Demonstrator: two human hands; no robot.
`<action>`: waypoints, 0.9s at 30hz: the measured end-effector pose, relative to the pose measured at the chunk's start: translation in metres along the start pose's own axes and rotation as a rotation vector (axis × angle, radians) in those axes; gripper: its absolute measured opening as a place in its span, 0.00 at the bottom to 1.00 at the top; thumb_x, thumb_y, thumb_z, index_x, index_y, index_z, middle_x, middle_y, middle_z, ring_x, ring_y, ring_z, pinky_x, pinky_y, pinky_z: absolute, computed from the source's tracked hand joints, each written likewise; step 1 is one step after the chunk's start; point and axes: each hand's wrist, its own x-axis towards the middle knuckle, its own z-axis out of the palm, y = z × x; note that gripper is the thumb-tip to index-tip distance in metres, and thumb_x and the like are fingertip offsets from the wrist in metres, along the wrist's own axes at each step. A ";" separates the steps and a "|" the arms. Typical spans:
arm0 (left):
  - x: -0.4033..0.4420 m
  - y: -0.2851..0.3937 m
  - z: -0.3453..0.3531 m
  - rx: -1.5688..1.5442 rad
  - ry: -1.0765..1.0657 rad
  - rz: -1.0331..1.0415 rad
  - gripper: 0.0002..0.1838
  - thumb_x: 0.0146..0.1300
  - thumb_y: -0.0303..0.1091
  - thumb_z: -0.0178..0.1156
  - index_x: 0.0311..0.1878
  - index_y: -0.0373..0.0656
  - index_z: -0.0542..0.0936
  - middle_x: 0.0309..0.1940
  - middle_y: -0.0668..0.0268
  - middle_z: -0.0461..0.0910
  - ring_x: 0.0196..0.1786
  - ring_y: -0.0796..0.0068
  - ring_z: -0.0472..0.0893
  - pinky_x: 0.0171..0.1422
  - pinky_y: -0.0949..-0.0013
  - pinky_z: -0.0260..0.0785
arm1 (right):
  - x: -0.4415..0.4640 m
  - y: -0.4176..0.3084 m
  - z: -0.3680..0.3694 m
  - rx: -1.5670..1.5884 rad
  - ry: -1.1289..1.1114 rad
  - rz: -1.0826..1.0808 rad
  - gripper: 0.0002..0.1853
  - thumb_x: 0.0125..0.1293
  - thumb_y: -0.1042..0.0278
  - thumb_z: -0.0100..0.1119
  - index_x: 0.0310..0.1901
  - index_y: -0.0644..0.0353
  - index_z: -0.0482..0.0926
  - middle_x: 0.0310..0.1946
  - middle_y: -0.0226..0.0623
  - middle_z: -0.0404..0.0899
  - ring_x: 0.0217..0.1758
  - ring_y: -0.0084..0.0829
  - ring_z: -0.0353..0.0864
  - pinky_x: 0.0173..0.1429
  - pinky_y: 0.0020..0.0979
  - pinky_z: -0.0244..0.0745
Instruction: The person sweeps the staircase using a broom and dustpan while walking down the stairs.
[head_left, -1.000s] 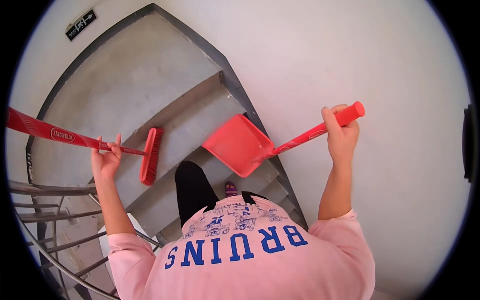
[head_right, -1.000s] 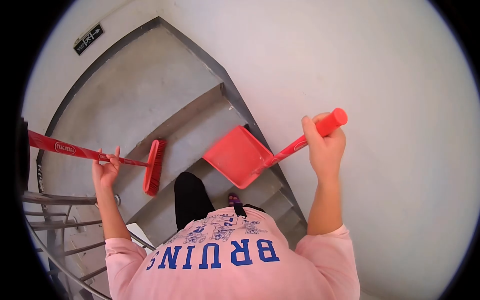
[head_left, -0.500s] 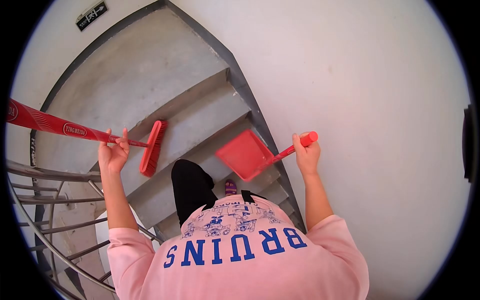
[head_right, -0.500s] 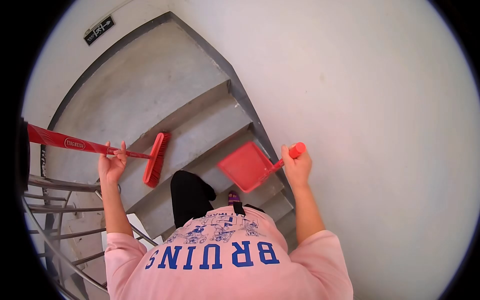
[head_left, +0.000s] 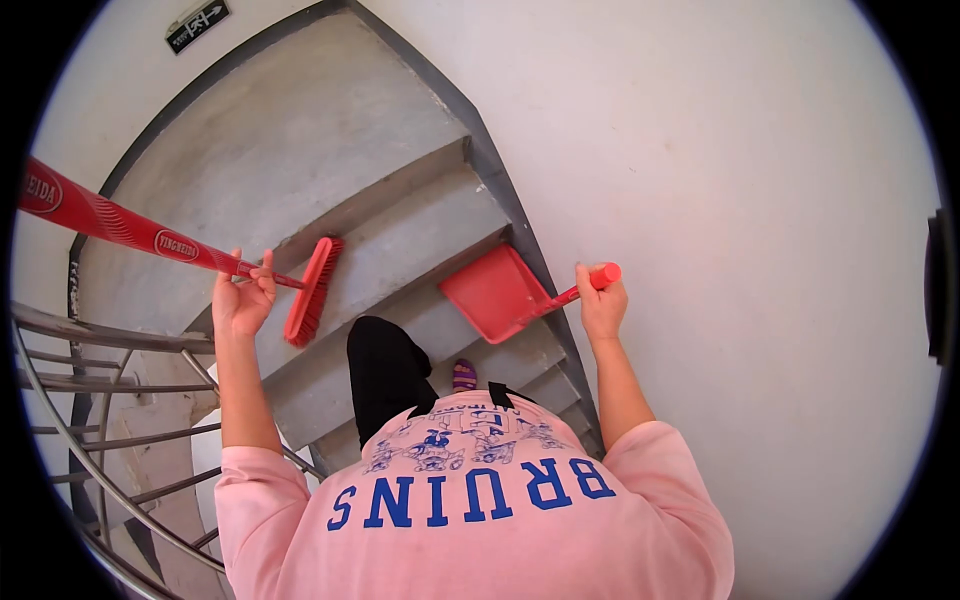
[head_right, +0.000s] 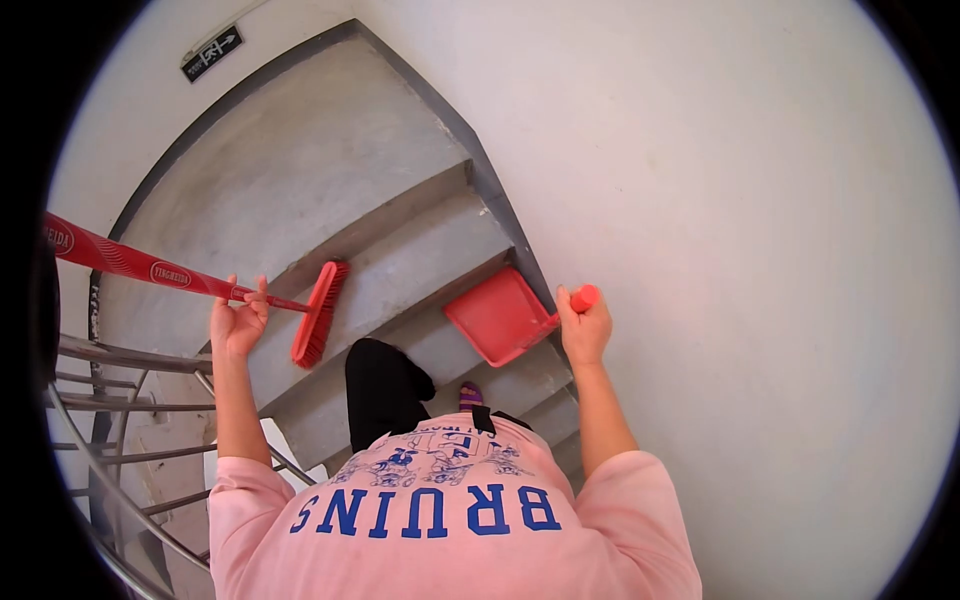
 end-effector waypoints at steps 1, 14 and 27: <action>0.000 -0.003 0.000 0.005 0.014 0.020 0.24 0.62 0.43 0.58 0.50 0.31 0.68 0.37 0.61 0.76 0.29 0.76 0.73 0.34 0.74 0.68 | -0.001 0.001 0.001 -0.017 0.008 0.004 0.13 0.56 0.62 0.66 0.26 0.59 0.73 0.21 0.32 0.73 0.24 0.29 0.72 0.34 0.30 0.69; 0.013 -0.066 0.024 -0.073 0.055 0.070 0.11 0.65 0.36 0.53 0.41 0.36 0.71 0.39 0.58 0.78 0.26 0.76 0.73 0.28 0.76 0.68 | -0.019 0.017 -0.008 0.126 -0.027 0.048 0.12 0.58 0.63 0.66 0.27 0.60 0.73 0.22 0.29 0.72 0.26 0.22 0.68 0.35 0.26 0.68; -0.005 -0.087 0.044 -0.018 0.046 0.117 0.12 0.66 0.34 0.53 0.47 0.35 0.72 0.38 0.51 0.77 0.24 0.80 0.72 0.28 0.79 0.70 | -0.004 -0.005 -0.034 0.028 -0.372 0.159 0.24 0.52 0.64 0.70 0.50 0.62 0.74 0.37 0.33 0.77 0.39 0.25 0.76 0.45 0.27 0.72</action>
